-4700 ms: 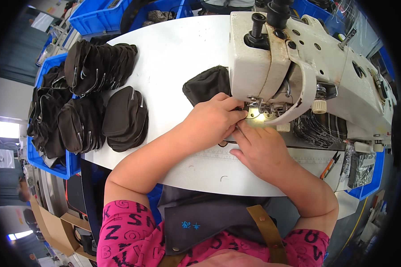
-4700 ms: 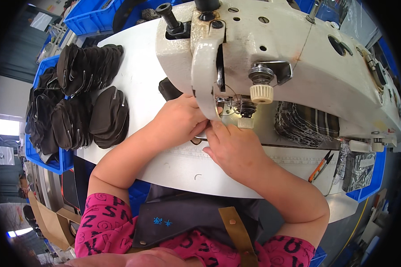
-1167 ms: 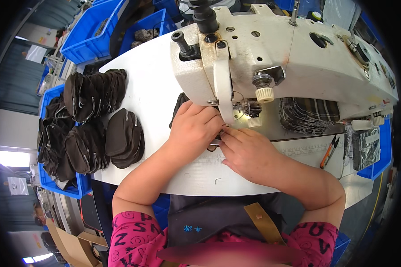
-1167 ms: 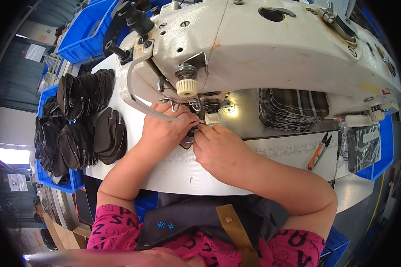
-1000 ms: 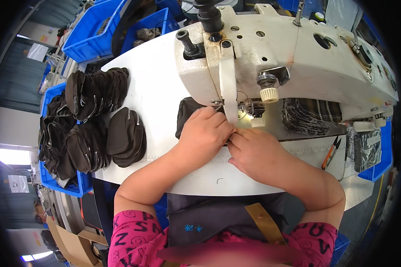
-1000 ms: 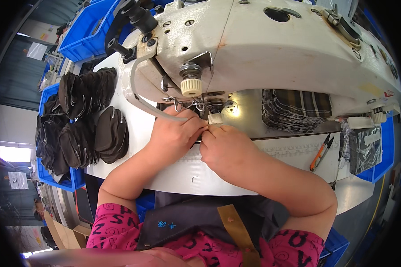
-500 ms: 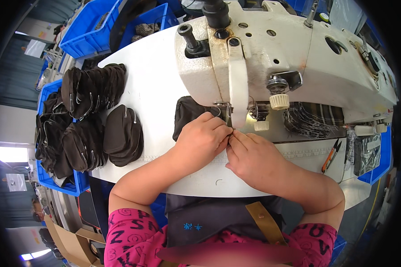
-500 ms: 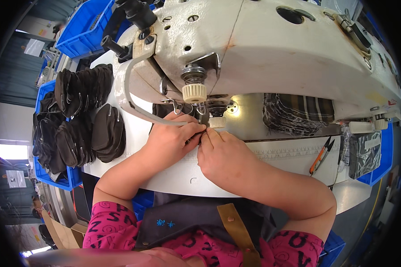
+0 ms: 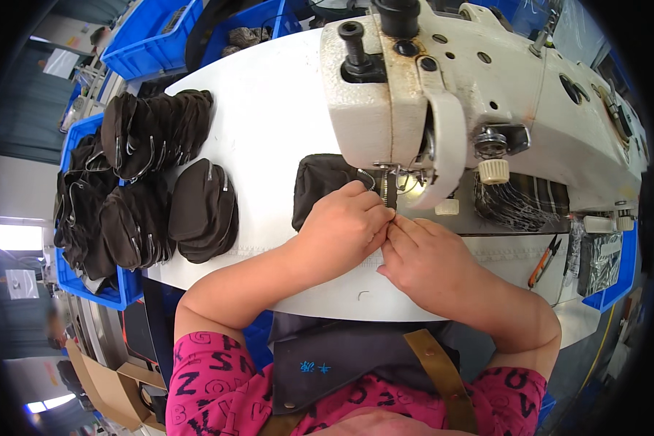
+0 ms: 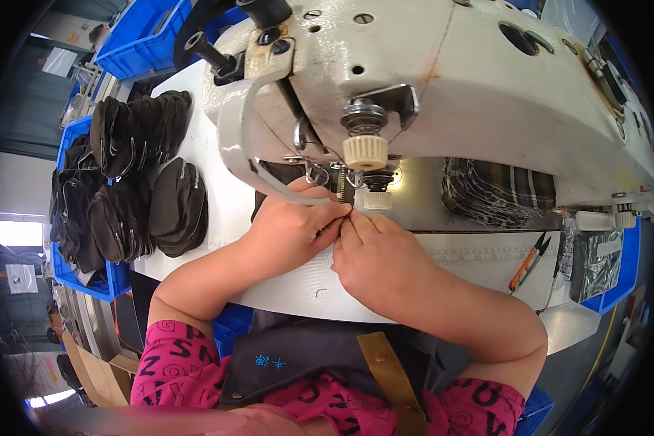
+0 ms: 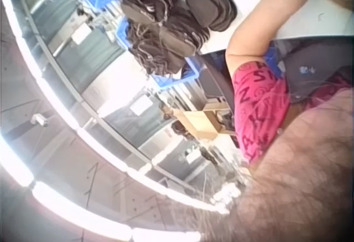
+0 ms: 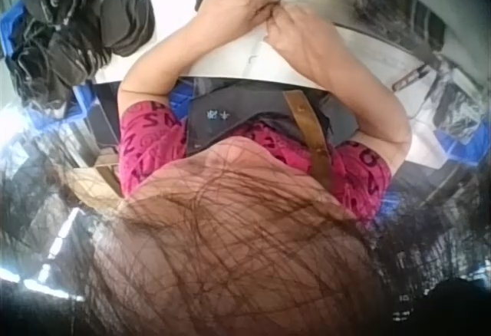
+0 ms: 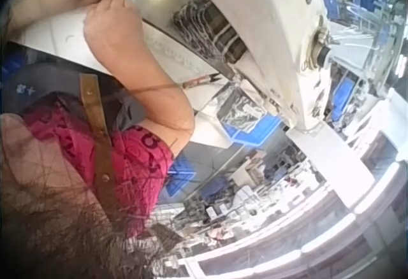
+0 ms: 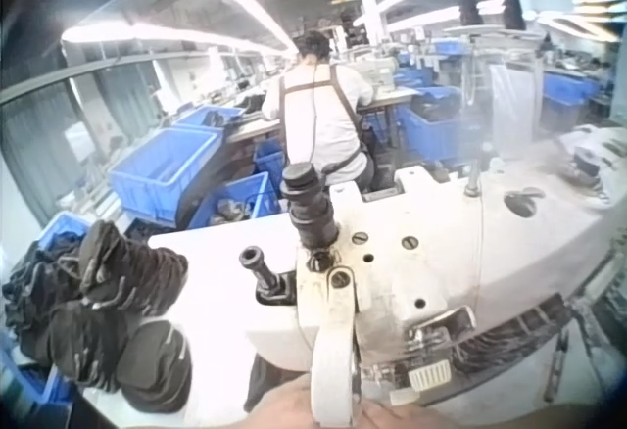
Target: Sewing together components of small leather bags using an industrial sewing machine.
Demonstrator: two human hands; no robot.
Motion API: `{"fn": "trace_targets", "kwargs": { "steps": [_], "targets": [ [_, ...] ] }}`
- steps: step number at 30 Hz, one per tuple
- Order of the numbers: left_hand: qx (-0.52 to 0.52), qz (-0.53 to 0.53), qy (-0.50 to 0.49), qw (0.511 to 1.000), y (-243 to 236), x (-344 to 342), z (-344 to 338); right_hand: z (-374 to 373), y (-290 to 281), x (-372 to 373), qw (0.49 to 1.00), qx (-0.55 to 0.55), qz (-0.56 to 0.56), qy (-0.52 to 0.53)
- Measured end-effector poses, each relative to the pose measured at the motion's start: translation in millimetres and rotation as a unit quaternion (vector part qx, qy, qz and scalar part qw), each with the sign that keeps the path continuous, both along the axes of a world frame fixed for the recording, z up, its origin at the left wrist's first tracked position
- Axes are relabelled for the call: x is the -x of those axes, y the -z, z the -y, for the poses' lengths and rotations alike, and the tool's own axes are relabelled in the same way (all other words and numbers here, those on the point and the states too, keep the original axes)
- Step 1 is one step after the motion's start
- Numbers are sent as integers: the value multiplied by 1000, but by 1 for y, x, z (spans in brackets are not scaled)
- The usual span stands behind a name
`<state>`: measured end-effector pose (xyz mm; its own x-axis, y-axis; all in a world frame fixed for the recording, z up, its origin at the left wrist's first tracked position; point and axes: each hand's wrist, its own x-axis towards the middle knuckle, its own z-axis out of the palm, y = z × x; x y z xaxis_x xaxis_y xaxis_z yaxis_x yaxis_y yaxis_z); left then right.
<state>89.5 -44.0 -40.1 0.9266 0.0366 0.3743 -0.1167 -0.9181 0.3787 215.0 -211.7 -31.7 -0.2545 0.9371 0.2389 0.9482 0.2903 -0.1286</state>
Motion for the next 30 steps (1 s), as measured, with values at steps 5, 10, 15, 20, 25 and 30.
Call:
{"fn": "trace_targets", "kwargs": {
  "steps": [5, 10, 15, 20, 25, 30],
  "targets": [
    [-18, 8, -18, 1000, 6, 2, 4, 1, -3, -1, 1000, 22, -12, 14],
    [-31, 6, -27, 999, 9, 0, 3, 0, -2, -2, 999, 23, -12, 24],
    [-27, -1, -40, 999, 12, -7, -2, -5, 4, -6, 996, 47, -54, 50],
    [-50, 34, -58, 996, 16, -12, -11, -10, 1, -8, 996, 30, -32, 75],
    [-45, 24, -68, 996, 15, -14, -8, -7, 1, -12, 997, 15, -11, 80],
    [-41, 4, -80, 996, 6, -7, -5, -6, 3, -11, 996, 15, -15, 85]
  ]
}}
